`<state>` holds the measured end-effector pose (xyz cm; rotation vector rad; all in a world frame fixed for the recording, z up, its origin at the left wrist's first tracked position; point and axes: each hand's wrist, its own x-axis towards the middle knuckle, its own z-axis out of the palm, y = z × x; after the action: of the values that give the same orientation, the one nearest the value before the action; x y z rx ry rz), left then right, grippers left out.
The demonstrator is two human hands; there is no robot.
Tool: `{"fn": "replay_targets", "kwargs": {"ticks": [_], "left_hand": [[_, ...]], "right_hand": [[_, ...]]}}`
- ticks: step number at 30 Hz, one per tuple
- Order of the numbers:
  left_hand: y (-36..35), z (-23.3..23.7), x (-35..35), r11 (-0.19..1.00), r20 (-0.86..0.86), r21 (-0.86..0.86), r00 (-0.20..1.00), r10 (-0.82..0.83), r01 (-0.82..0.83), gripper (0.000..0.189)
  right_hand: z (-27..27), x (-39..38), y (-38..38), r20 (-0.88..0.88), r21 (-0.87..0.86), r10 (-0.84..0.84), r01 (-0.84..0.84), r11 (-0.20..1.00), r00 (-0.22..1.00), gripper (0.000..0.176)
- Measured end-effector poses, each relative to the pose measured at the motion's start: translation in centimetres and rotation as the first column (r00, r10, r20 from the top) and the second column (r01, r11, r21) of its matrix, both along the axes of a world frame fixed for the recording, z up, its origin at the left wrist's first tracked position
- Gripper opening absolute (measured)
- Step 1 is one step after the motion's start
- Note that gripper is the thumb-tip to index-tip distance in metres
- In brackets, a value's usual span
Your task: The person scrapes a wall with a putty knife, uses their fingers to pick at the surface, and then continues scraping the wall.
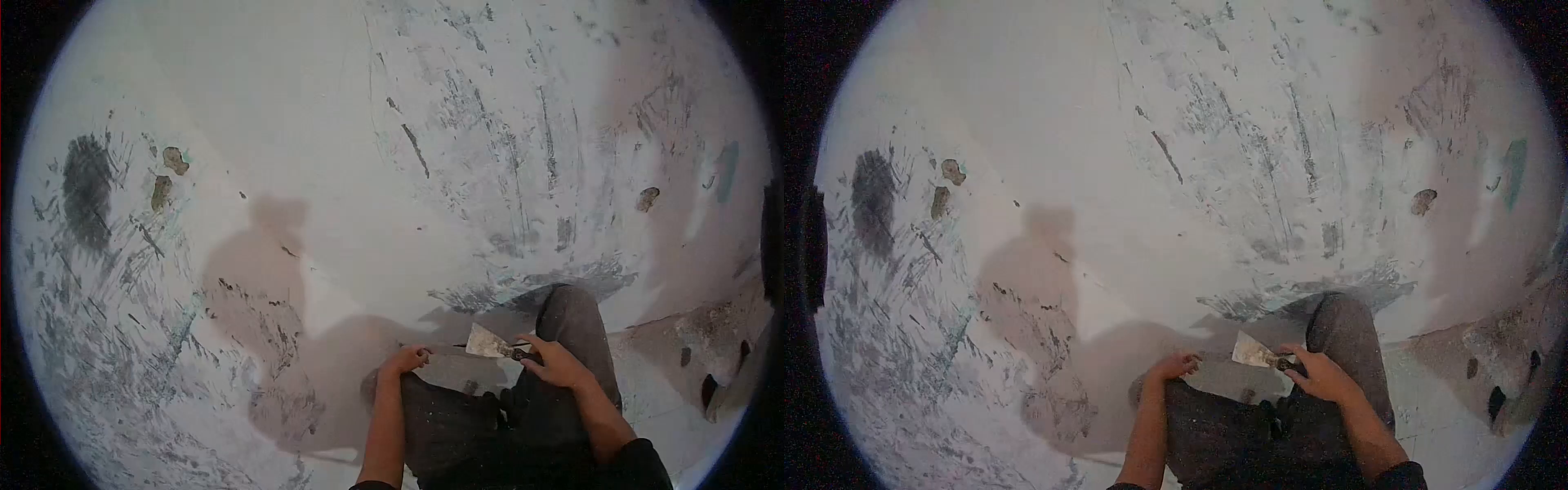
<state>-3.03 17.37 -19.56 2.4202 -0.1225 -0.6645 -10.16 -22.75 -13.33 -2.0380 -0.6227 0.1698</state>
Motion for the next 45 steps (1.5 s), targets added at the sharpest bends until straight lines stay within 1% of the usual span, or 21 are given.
{"fn": "replay_targets", "kwargs": {"ticks": [2, 5, 7, 8, 11, 13, 15, 17, 18, 19, 21, 23, 25, 27, 28, 29, 31, 35, 37, 41, 45], "left_hand": [[0.7, -1.0, 0.2, 0.999, 0.030, -0.035, 0.999, -0.039, 0.040, 0.031], [1.0, -1.4, 0.2, 0.993, 0.067, -0.117, 0.997, 0.024, -0.016, 0.030], [0.7, -0.5, -0.2, 1.000, 0.061, -0.031, 0.998, -0.005, 0.007, 0.031], [1.4, -1.4, 0.5, 0.996, 0.054, 0.028, 0.995, -0.089, 0.088, 0.034], [0.4, 0.5, -0.3, 0.998, 0.043, -0.009, 0.997, -0.069, 0.070, 0.037], [-0.6, 2.0, -1.2, 1.000, 0.027, 0.017, 0.999, -0.019, 0.018, 0.037], [-0.7, 3.2, -1.2, 1.000, 0.077, 0.012, 0.997, -0.015, 0.014, 0.036], [-1.4, 4.8, -1.4, 0.996, 0.078, 0.087, 0.997, -0.014, 0.007, 0.035], [-2.2, 5.5, -1.1, 0.998, 0.324, -0.063, 0.945, 0.050, -0.031, 0.033], [-3.2, 6.5, -0.8, 0.976, 0.539, -0.215, 0.830, 0.142, -0.027, 0.030], [-6.1, 11.5, -0.2, 0.994, 0.782, -0.107, 0.619, 0.081, 0.005, 0.028], [-7.8, 14.4, 0.9, 1.000, 0.886, 0.005, 0.463, -0.007, 0.006, 0.029], [-9.1, 16.1, 1.9, 1.000, 0.900, 0.008, 0.437, 0.001, -0.018, 0.029], [-10.2, 16.6, 2.5, 0.999, 0.912, 0.009, 0.410, 0.006, -0.036, 0.030], [-10.6, 16.6, 2.8, 0.997, 0.931, 0.045, 0.365, -0.017, -0.070, 0.030], [-10.8, 16.5, 3.1, 0.991, 0.946, 0.082, 0.322, -0.044, -0.105, 0.030], [-11.1, 16.3, 3.4, 0.987, 0.950, 0.103, 0.305, -0.062, -0.121, 0.031], [-11.3, 16.3, 3.9, 0.972, 0.960, 0.178, 0.245, -0.137, -0.153, 0.032], [-11.4, 16.4, 4.0, 0.972, 0.959, 0.188, 0.241, -0.151, -0.142, 0.031], [-11.7, 16.7, 3.9, 0.976, 0.959, 0.178, 0.245, -0.143, -0.129, 0.029], [-11.6, 17.2, 3.8, 0.959, 0.950, 0.241, 0.240, -0.201, -0.149, 0.030]], "right_hand": [[0.1, -0.1, 0.1, -0.011, 0.010, -0.009, 0.009, 1.000, 1.000, 0.049], [-0.4, 0.1, 0.4, 0.019, 0.042, -0.004, 0.003, 0.999, 1.000, 0.048], [-0.8, 0.2, 0.6, 0.067, 0.031, -0.013, 0.011, 0.999, 0.998, 0.048], [-1.3, 0.5, 0.8, 0.063, 0.014, -0.005, 0.004, 1.000, 0.998, 0.049], [-1.5, 0.7, 1.0, 0.116, -0.015, -0.009, 0.011, 1.000, 0.993, 0.048], [-0.4, 0.2, 1.4, 0.056, -0.040, 0.001, 0.001, 0.999, 0.998, 0.049], [0.5, 0.2, 1.8, 0.013, 0.053, -0.088, 0.087, 0.995, 0.996, 0.051], [0.8, 0.2, 1.6, -0.055, 0.065, -0.095, 0.099, 0.993, 0.994, 0.053], [1.1, 0.1, 1.5, -0.029, 0.107, -0.162, 0.165, 0.980, 0.986, 0.054], [1.1, 0.1, 1.4, -0.004, 0.153, -0.231, 0.229, 0.961, 0.973, 0.055], [0.7, 0.3, 1.0, 0.008, 0.174, -0.261, 0.256, 0.951, 0.965, 0.055], [1.0, 0.4, 0.8, -0.153, 0.212, -0.259, 0.288, 0.934, 0.954, 0.055], [1.5, 0.3, 1.0, -0.076, 0.225, -0.264, 0.274, 0.935, 0.962, 0.055], [0.5, 0.4, 1.0, 0.132, 0.195, -0.275, 0.247, 0.949, 0.952, 0.056], [0.5, 0.3, 1.0, 0.152, 0.208, -0.281, 0.247, 0.946, 0.948, 0.056], [0.9, 0.4, 0.8, 0.157, 0.214, -0.281, 0.245, 0.946, 0.947, 0.056], [1.4, 0.1, 0.5, -0.064, 0.237, -0.239, 0.247, 0.939, 0.969, 0.058], [0.3, 0.3, 0.2, -0.012, 0.262, -0.258, 0.252, 0.932, 0.966, 0.058], [-0.1, 0.4, 0.2, 0.086, 0.207, -0.272, 0.249, 0.946, 0.959, 0.059], [0.6, 0.5, 0.0, -0.043, 0.266, -0.184, 0.189, 0.945, 0.982, 0.062], [0.6, 0.4, 0.2, -0.034, 0.210, -0.202, 0.205, 0.956, 0.979, 0.063]]}}
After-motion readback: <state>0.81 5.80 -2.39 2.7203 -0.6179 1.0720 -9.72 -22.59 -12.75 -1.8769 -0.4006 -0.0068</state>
